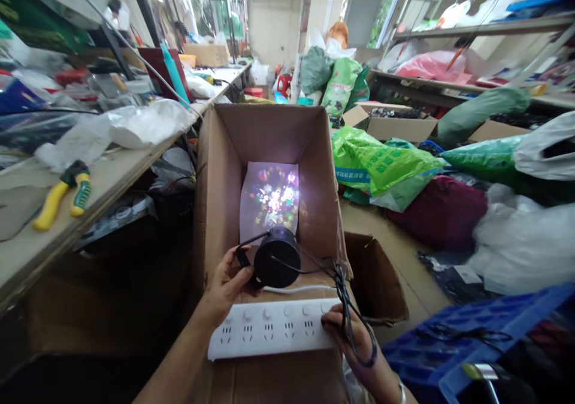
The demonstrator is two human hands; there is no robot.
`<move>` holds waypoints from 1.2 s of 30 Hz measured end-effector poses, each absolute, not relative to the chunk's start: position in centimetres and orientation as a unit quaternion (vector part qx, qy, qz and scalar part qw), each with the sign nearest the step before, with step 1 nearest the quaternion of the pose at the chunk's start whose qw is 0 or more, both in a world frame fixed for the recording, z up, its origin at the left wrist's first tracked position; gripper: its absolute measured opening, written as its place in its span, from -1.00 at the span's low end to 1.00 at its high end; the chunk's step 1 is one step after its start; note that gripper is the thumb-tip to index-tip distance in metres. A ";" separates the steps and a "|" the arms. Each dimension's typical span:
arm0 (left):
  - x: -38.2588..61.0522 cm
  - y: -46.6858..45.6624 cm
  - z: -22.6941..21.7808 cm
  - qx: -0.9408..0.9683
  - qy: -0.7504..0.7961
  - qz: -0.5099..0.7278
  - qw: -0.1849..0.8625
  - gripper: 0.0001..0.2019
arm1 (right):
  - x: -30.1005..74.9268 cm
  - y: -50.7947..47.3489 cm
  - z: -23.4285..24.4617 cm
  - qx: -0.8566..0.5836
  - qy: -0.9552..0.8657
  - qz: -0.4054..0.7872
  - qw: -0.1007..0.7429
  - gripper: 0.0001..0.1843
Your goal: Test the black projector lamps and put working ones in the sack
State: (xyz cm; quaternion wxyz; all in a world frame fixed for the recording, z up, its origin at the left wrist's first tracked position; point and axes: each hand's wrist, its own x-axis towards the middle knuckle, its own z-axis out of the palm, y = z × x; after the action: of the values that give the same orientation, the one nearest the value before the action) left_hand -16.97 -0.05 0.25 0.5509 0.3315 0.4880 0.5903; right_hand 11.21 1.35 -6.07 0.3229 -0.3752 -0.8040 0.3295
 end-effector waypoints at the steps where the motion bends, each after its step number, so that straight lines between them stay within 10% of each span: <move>1: -17.0 -0.1 0.3 0.334 0.494 0.591 0.543 -0.45 | 11.1 1.3 -6.1 -0.383 -0.796 0.328 0.334 -0.85; 36: -15.7 -1.9 -0.2 0.396 0.573 0.525 0.488 -0.48 | 11.5 1.8 -7.1 -0.476 -0.689 0.395 0.377 -0.71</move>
State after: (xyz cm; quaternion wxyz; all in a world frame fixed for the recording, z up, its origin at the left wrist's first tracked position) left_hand -15.72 -1.90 -0.25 0.4885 0.3960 0.5732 0.5255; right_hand 11.50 1.76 -7.09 0.3766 -0.4765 -0.6894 0.3947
